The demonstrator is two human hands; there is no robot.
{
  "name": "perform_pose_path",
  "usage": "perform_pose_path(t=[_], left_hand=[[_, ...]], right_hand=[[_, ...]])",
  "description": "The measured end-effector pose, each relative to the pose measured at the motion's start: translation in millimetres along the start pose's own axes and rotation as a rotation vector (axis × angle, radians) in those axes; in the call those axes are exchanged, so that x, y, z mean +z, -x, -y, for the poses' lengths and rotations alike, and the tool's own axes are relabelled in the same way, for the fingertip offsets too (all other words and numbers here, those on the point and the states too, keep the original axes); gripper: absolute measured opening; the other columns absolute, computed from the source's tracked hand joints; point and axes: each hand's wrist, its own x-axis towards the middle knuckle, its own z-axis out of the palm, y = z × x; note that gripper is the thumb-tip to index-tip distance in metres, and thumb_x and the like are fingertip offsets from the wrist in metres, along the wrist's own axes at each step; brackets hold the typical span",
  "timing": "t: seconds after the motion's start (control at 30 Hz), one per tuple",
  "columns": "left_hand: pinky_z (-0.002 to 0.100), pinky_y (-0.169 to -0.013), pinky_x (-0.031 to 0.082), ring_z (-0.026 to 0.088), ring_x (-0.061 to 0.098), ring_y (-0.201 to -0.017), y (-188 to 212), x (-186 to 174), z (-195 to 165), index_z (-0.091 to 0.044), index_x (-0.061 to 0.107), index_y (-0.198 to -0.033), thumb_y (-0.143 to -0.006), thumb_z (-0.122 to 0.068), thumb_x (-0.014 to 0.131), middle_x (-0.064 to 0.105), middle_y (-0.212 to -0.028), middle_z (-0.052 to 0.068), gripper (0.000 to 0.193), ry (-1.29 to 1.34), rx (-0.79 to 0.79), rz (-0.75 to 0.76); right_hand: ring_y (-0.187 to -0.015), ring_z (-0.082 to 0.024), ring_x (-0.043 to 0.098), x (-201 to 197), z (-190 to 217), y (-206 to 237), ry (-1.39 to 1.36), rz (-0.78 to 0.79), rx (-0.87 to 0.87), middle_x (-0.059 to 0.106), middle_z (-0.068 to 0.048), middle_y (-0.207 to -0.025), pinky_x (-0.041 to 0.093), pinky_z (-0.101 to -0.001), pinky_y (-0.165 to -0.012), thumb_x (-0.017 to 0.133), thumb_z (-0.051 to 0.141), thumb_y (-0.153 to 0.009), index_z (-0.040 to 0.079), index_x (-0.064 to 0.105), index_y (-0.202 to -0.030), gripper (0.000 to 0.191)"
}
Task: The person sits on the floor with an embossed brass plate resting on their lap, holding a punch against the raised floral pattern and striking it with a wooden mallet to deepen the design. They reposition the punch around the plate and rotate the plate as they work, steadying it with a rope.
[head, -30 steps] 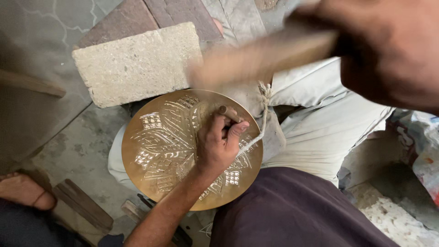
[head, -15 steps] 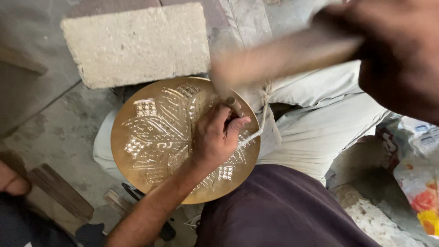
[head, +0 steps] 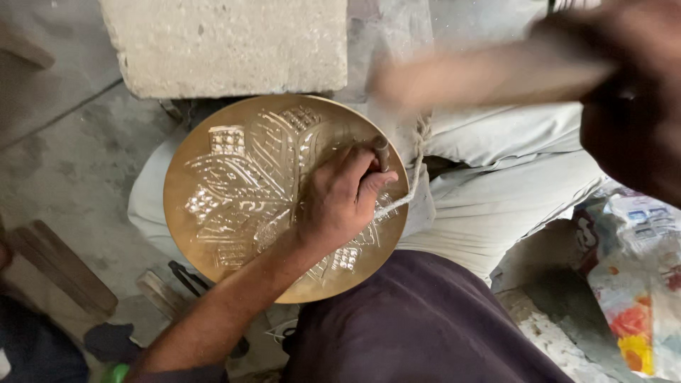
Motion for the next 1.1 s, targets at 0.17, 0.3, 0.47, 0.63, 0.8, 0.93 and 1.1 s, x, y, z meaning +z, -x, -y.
perform_pose_path(t=[0.17,0.3,0.47,0.63,0.8,0.93,1.1], left_hand=[[0.038,-0.068,0.055,0.022,0.068,-0.080,2.2,0.0,2.0,-0.005,0.059,-0.108,-0.104,-0.022,0.068,0.066,-0.093,0.008,0.020,0.013,-0.055,0.061],[0.037,-0.070,0.057,0.023,0.069,-0.084,2.7,-0.8,2.4,-0.004,0.060,-0.119,-0.105,-0.021,0.066,0.067,-0.096,0.007,0.023,0.002,-0.034,0.060],[0.038,-0.070,0.055,0.023,0.067,-0.083,4.3,-1.3,3.2,-0.005,0.060,-0.118,-0.104,-0.023,0.069,0.065,-0.096,0.007,0.024,-0.028,-0.041,0.066],[0.037,-0.071,0.055,0.022,0.065,-0.084,5.5,2.5,8.1,-0.004,0.060,-0.119,-0.103,-0.024,0.069,0.063,-0.096,0.006,0.027,-0.085,0.032,0.041],[0.034,-0.064,0.056,0.020,0.066,-0.079,8.8,4.8,8.6,-0.003,0.061,-0.131,-0.102,-0.024,0.067,0.064,-0.096,0.007,0.036,0.018,-0.054,0.086],[0.035,-0.066,0.056,0.020,0.066,-0.081,8.3,5.6,6.4,-0.005,0.061,-0.118,-0.102,-0.027,0.070,0.064,-0.098,0.007,0.029,-0.051,-0.037,0.085],[0.039,-0.073,0.056,0.024,0.066,-0.089,8.2,-0.2,3.6,-0.008,0.059,-0.121,-0.103,-0.025,0.069,0.063,-0.101,0.005,0.026,-0.104,0.043,0.037]], right_hand=[[-0.088,-0.034,0.070,-2.5,6.7,-4.7,0.143,0.015,-0.072,0.069,-0.024,-0.104,0.058,-0.0398,-0.076,0.061,-0.018,-0.079,-0.002,0.066,-0.128,0.051],[-0.093,-0.034,0.069,1.7,5.3,0.1,0.048,-0.007,-0.051,0.067,-0.024,-0.108,0.057,-0.0398,-0.078,0.058,-0.018,-0.083,-0.004,0.065,-0.128,0.047],[-0.099,-0.034,0.067,7.5,4.0,6.0,-0.016,-0.027,-0.040,0.065,-0.025,-0.113,0.057,-0.0398,-0.082,0.054,-0.019,-0.089,-0.006,0.063,-0.129,0.043],[-0.097,-0.032,0.067,11.9,5.5,11.8,0.131,0.023,0.004,0.066,-0.024,-0.110,0.057,-0.0385,-0.081,0.059,-0.016,-0.090,-0.003,0.066,-0.128,0.040],[-0.096,-0.034,0.067,40.4,-5.1,20.3,-0.098,-0.062,0.055,0.066,-0.028,-0.112,0.056,-0.0379,-0.076,0.055,-0.016,-0.091,-0.009,0.061,-0.126,0.036],[-0.099,-0.032,0.067,52.8,-21.9,34.3,-0.260,-0.078,0.171,0.066,-0.025,-0.115,0.057,-0.0369,-0.080,0.058,-0.013,-0.093,-0.007,0.061,-0.127,0.034],[-0.103,-0.030,0.067,50.9,-26.3,46.3,-0.191,-0.069,0.105,0.065,-0.022,-0.119,0.058,-0.0357,-0.084,0.061,-0.008,-0.095,-0.004,0.060,-0.128,0.033]])
